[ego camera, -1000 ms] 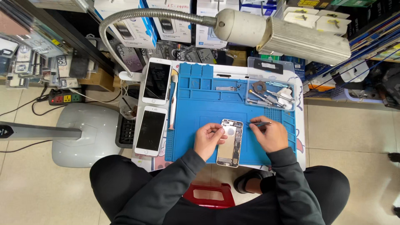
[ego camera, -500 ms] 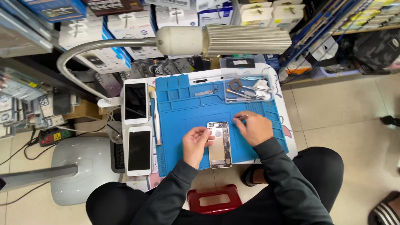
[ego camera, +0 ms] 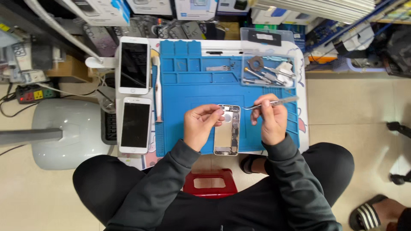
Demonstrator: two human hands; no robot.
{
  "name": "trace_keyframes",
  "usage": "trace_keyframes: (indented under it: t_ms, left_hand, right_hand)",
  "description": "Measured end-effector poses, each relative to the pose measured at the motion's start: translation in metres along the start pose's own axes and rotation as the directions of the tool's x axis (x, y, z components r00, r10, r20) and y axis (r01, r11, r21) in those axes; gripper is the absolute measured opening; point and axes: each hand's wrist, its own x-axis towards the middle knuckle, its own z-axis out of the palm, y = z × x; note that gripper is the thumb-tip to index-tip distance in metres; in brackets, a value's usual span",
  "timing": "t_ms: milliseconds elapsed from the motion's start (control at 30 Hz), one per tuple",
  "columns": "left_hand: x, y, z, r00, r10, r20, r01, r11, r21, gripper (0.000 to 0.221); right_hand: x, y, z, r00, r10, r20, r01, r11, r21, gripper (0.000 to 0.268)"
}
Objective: The person repairs a smartphone by using tweezers to manipulate internal components and a screwdriver to remove screws. They work on the phone's internal parts, including the battery and connectors, on a blue work mat.
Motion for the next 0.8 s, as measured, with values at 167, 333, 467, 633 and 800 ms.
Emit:
trace_keyframes:
  t_ms: [167,333,467,633,800]
  left_hand:
    - [0.001,0.008,-0.004,0.997,0.081,-0.007,-0.081,0.997,0.018,0.020]
    - [0.000,0.016,-0.006,0.994,0.101,0.030,-0.102,0.995,0.022,0.021]
    - [-0.004,0.015,0.000,0.989,0.120,0.083,-0.122,0.992,0.020,0.020]
    - [-0.008,0.018,0.002,0.985,0.117,0.125,-0.122,0.992,0.037,0.020]
    - [-0.008,0.008,0.002,0.980,0.108,0.166,-0.120,0.991,0.063,0.019]
  right_hand:
    - [-0.008,-0.009,0.020,0.994,-0.097,0.046,0.103,0.982,-0.158,0.025]
    - [-0.009,-0.021,0.038,0.979,-0.188,0.079,0.202,0.946,-0.255,0.020]
    - [-0.010,-0.033,0.039,0.951,-0.281,0.128,0.304,0.922,-0.238,0.011]
    - [-0.011,-0.038,0.037,0.937,-0.314,0.154,0.345,0.902,-0.258,0.009]
    - [-0.011,-0.047,0.037,0.905,-0.379,0.192,0.423,0.852,-0.308,0.004]
